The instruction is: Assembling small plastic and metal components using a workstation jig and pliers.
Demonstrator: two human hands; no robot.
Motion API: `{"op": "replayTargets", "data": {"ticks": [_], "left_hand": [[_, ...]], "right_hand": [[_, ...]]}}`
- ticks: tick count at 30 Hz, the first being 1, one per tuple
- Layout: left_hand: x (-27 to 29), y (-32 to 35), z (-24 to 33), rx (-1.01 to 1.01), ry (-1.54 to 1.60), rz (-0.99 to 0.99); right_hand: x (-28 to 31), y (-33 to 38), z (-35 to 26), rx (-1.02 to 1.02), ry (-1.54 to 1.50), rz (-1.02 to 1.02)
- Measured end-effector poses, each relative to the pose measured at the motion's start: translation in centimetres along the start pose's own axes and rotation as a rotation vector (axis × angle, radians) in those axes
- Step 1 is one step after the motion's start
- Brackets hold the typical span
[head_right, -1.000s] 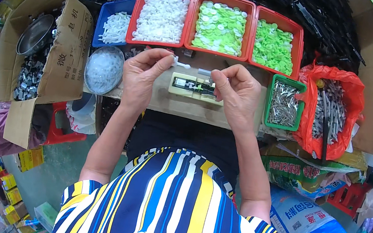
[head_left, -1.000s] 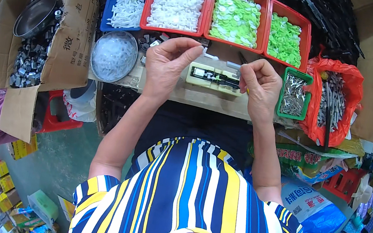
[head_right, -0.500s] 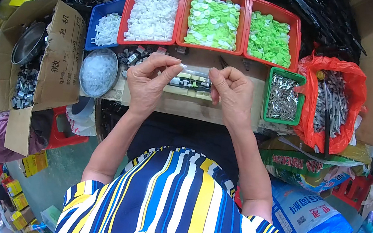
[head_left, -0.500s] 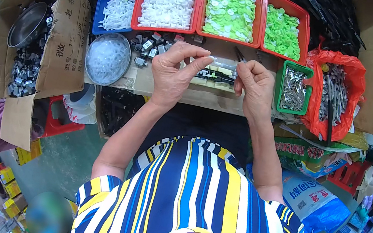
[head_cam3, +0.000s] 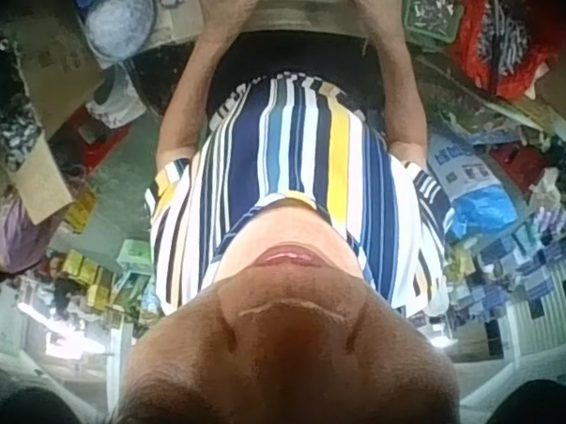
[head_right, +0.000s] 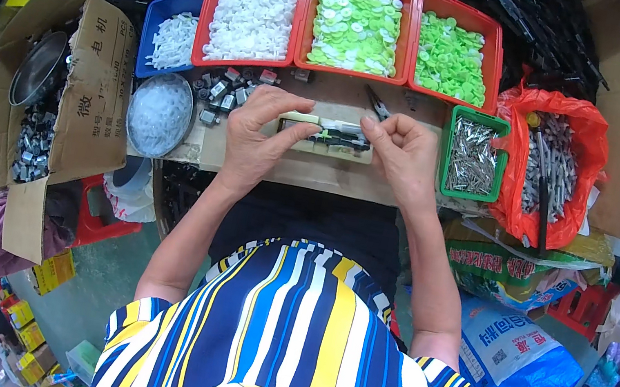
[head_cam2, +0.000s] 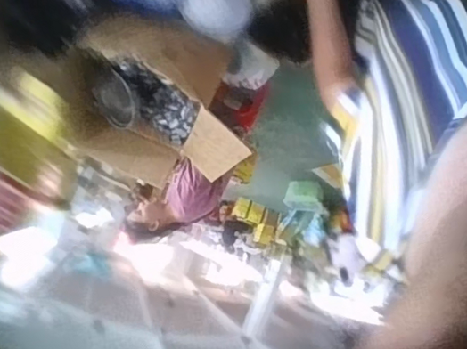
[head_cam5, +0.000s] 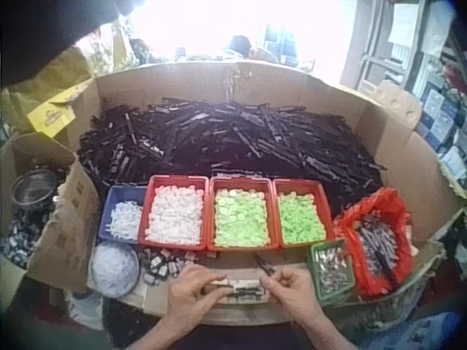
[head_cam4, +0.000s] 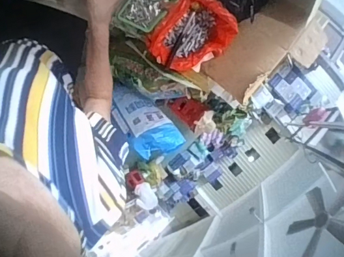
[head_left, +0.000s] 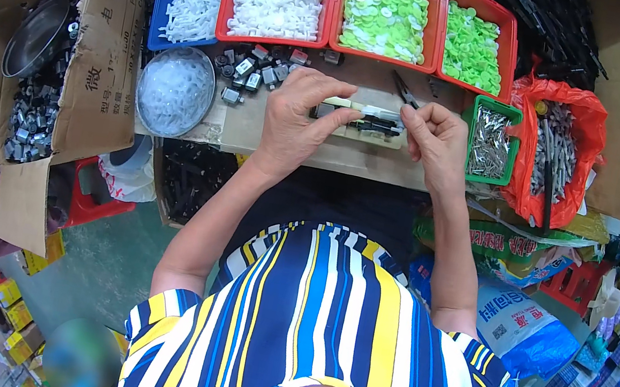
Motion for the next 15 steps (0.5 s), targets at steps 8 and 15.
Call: {"op": "replayTargets", "data": {"ticks": [8, 15], "left_hand": [[-0.9, 0.4, -0.7, -0.122, -0.208, -0.14], [-1.5, 0.2, -0.5, -0.171, -0.295, -0.168]], "right_hand": [[0.1, 0.0, 1.3, 0.002, 0.095, 0.033], [0.3, -0.7, 2.8, 0.073, 0.151, -0.002]]}}
Point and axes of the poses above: each hand's wrist, its own y-axis away from the middle knuckle, its own x-axis out of the back of the hand, z = x × y, the point moved 1 cm from there along -y, towards the middle knuckle, and after that the axes turned 1 degree about y, right-handed, at the moved point
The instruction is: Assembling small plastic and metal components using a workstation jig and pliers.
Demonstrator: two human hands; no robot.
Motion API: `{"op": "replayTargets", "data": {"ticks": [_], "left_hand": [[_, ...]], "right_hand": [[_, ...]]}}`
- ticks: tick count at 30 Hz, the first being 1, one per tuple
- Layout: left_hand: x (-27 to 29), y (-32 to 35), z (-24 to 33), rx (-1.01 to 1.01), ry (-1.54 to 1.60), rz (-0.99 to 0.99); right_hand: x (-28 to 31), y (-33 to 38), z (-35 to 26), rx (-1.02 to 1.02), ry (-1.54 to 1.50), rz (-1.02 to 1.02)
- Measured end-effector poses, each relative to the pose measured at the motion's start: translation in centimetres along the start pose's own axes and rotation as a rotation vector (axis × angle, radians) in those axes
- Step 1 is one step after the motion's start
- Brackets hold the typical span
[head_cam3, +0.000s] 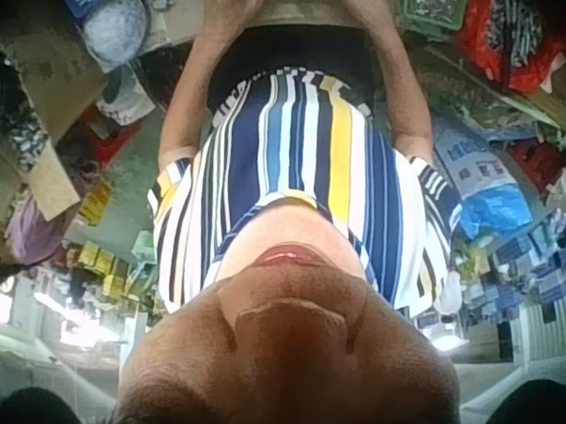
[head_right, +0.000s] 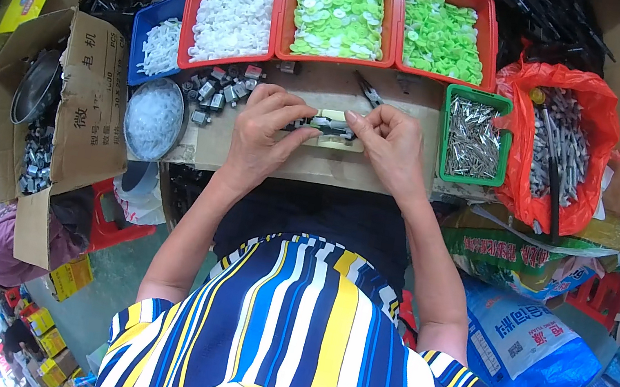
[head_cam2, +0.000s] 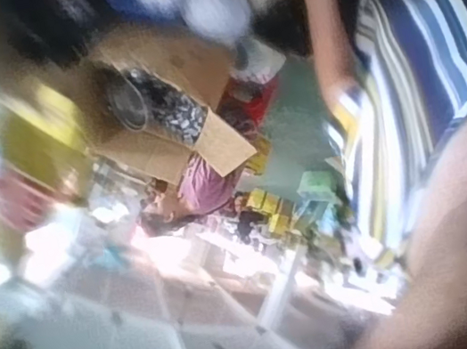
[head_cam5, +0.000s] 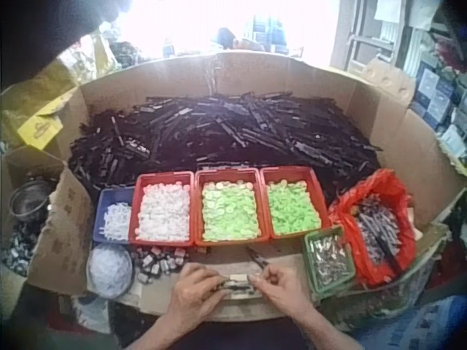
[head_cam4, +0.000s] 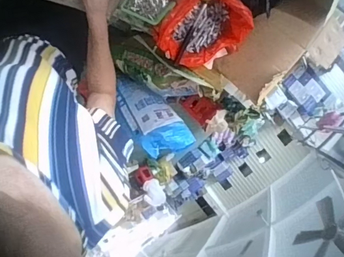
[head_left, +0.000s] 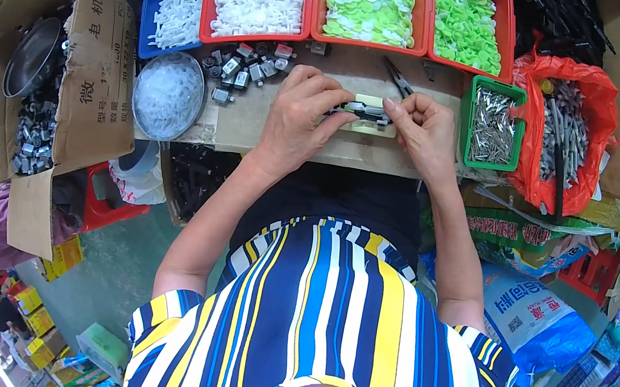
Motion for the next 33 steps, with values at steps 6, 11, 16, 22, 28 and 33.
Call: {"op": "replayTargets", "data": {"ticks": [6, 11, 16, 22, 28, 33], "left_hand": [[-0.5, -0.1, -0.2, -0.039, -0.012, -0.023], [-0.7, 0.2, -0.6, -0.024, 0.028, -0.009], [-1.1, 0.3, -0.7, -0.039, 0.055, 0.006], [-1.1, -0.1, -0.4, -0.107, -0.014, 0.037], [-1.1, -0.2, -0.1, -0.094, -0.026, 0.024], [-1.1, 0.0, 0.1, -0.095, -0.026, 0.007]], "right_hand": [[0.2, -0.1, -0.2, -0.008, -0.006, -0.045], [0.0, -0.2, -0.2, -0.004, 0.147, -0.015], [-0.1, -0.1, -0.6, 0.062, 0.311, 0.034], [0.1, 0.3, -1.9, 0.187, 0.516, 0.069], [0.6, 0.7, -1.6, 0.217, 0.534, 0.089], [1.5, 0.2, -1.4, 0.199, 0.4, 0.025]]}}
Point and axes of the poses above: each hand's wrist, its own y-axis away from the middle knuckle, its own x-axis out of the back of the hand, z = x × y, the point moved 1 cm from there along -y, towards the middle knuckle, and after that the axes turned 1 degree about y, right-handed, at the moved point
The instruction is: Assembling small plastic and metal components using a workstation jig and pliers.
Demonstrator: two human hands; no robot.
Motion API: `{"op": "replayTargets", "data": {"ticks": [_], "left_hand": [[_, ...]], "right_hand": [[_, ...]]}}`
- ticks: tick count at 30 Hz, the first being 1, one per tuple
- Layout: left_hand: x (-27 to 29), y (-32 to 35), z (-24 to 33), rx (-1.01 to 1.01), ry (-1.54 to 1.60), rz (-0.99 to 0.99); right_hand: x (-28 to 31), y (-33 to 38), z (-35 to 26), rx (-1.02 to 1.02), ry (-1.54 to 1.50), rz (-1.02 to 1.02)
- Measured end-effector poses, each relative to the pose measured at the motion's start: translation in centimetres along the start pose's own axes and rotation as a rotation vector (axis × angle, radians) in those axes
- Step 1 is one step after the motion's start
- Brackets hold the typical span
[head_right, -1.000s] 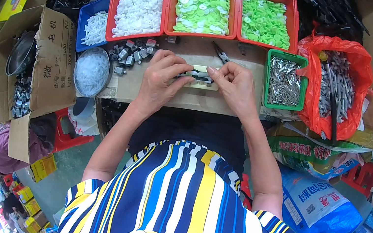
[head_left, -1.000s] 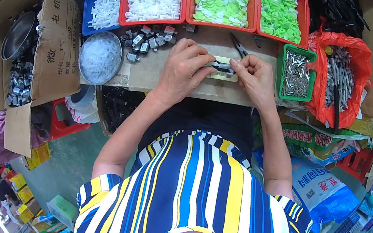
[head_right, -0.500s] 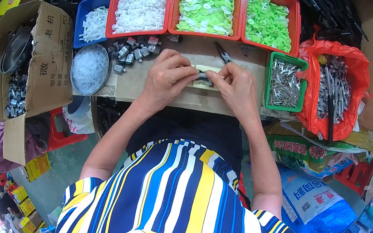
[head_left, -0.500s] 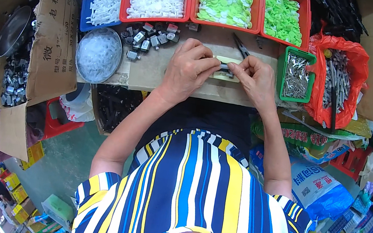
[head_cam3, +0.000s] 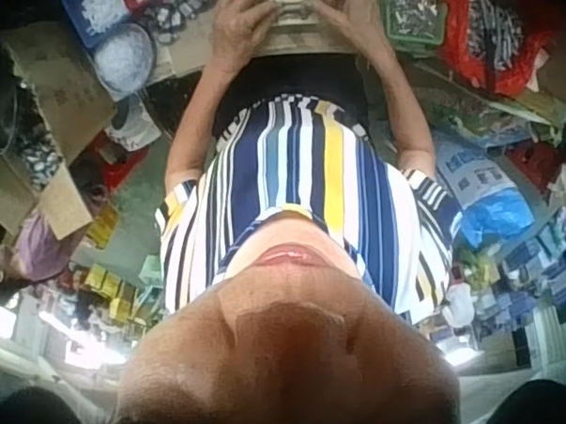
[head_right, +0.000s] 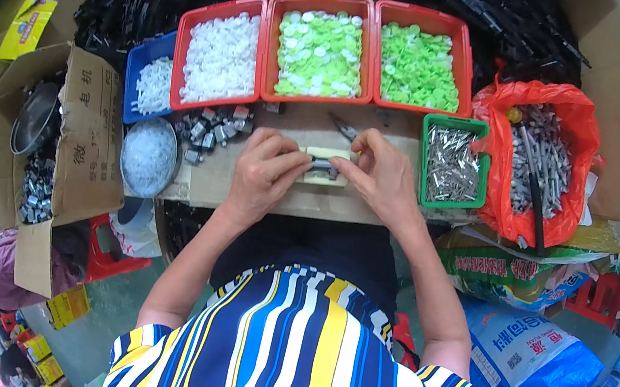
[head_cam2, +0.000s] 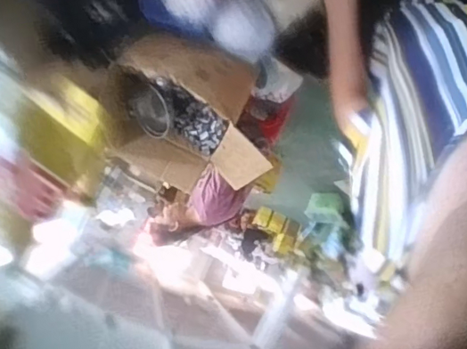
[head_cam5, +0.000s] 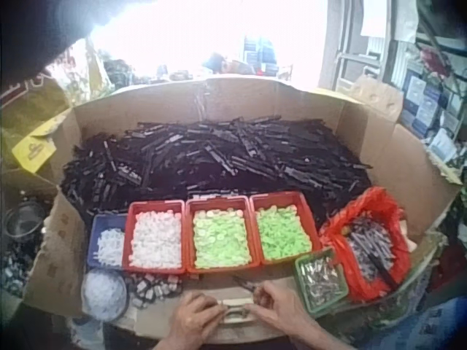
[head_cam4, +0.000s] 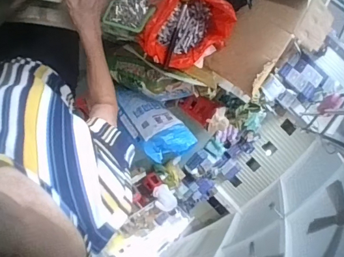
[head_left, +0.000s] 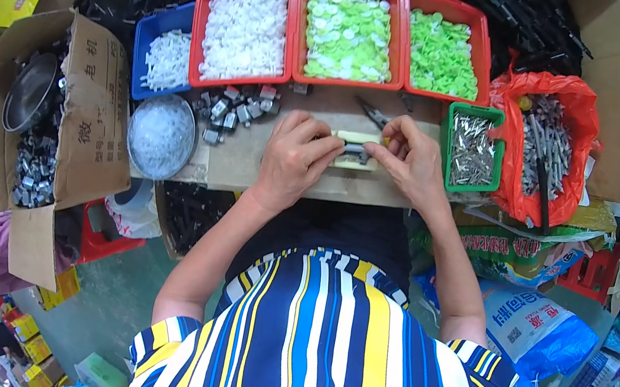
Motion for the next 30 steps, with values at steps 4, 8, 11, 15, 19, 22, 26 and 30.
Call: {"op": "replayTargets", "data": {"ticks": [4, 8, 11, 15, 19, 22, 26, 30], "left_hand": [[0.0, 0.2, -0.2, 0.019, 0.007, -0.007], [0.4, -0.2, -0.1, 0.046, 0.038, -0.015], [1.0, -0.5, 0.1, 0.074, 0.076, 0.012], [1.8, -0.6, -0.2, 0.066, 0.103, 0.036], [2.6, 0.2, -0.5, 0.098, 0.08, 0.054], [3.0, 0.8, -0.5, 0.137, 0.101, 0.076], [3.5, 0.2, -0.8, 0.163, 0.121, 0.103], [4.4, -0.2, -1.9, 0.171, 0.057, 0.178]], "right_hand": [[4.1, -4.3, -2.1, 0.172, 0.119, 0.127], [8.2, -12.8, -1.3, 0.477, 0.433, 0.439], [10.4, -18.5, -1.0, 0.346, 0.627, 0.621], [11.8, -22.7, 0.3, 0.097, 0.566, 0.572], [11.1, -22.0, 1.1, 0.111, 0.368, 0.575], [10.0, -18.5, 0.0, 0.118, 0.164, 0.51], [8.2, -12.4, -1.3, 0.257, -0.013, 0.372], [4.6, -4.9, -4.3, 0.135, -0.017, 0.084]]}}
Point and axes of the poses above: each hand's wrist, its own y-axis away from the middle knuckle, its own x-axis out of the back of the hand, z = x × y, the point moved 1 cm from there along -y, towards the middle knuckle, and after that the axes turned 1 degree about y, right-handed, at the moved point
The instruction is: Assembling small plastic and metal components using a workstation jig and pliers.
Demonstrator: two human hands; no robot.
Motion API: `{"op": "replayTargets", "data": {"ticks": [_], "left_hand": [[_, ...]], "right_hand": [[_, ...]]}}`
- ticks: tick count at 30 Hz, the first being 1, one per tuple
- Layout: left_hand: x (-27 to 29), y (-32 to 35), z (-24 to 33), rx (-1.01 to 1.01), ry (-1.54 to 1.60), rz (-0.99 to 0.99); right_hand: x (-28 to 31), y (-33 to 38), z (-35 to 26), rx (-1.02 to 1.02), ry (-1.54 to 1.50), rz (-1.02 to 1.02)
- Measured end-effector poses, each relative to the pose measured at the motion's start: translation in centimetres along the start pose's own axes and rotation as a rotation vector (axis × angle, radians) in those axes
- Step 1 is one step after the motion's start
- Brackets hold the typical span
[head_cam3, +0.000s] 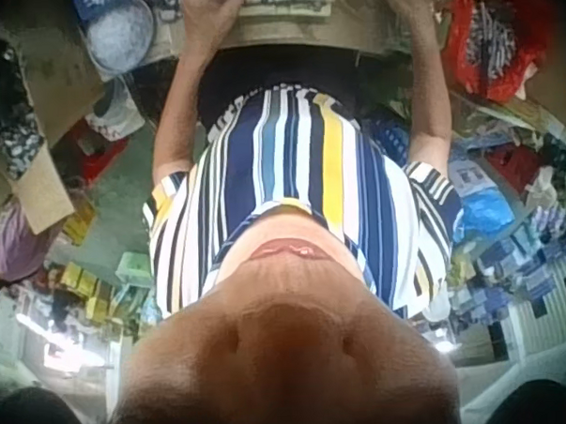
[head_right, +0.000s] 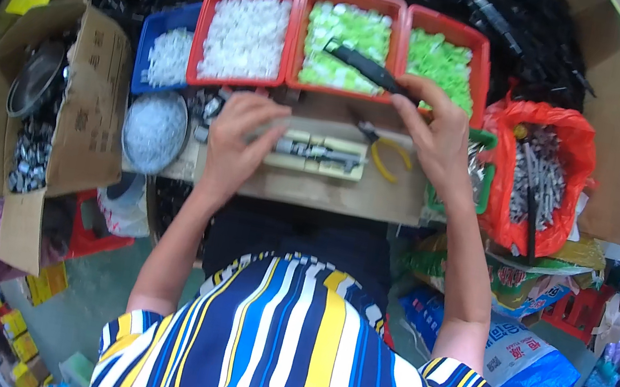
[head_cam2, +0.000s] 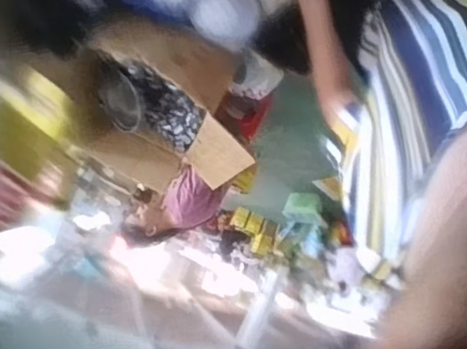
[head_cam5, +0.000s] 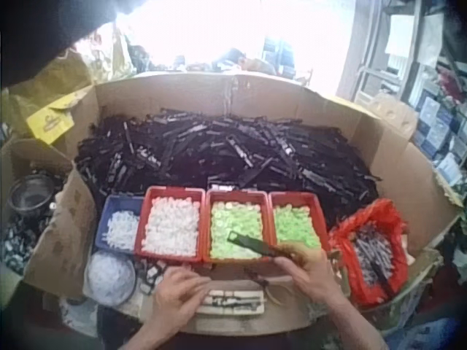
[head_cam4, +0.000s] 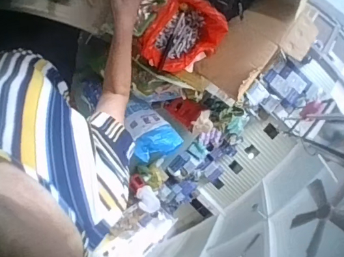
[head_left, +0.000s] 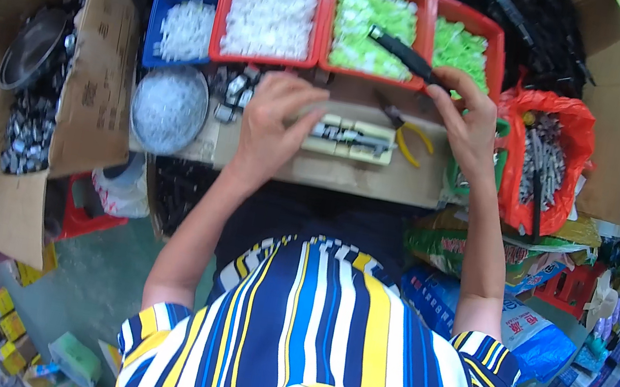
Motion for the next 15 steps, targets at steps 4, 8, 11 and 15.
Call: {"op": "replayTargets", "data": {"ticks": [4, 8, 11, 15], "left_hand": [[0.8, 0.4, -1.3, 0.14, 0.053, 0.029], [1.9, 1.5, -1.4, 0.226, 0.012, 0.023], [2.1, 2.3, -1.3, 0.253, 0.005, 0.036], [1.9, 2.6, -1.0, 0.241, 0.001, 0.031]], "right_hand": [[-1.9, 3.7, 1.1, 0.289, 0.175, -0.113], [-3.7, 5.1, 2.3, 0.375, 0.21, -0.129], [-4.4, 5.2, 3.0, 0.47, 0.284, -0.132], [-4.7, 5.5, 3.4, 0.44, 0.355, -0.184]]}}
Point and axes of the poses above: each hand's wrist, its own y-axis away from the middle knuckle, its own x-axis out of the back of the hand, z = x × y, the point moved 1 cm from there along -y, towards the middle knuckle, and after that the axes turned 1 degree about y, right-handed, at the moved point
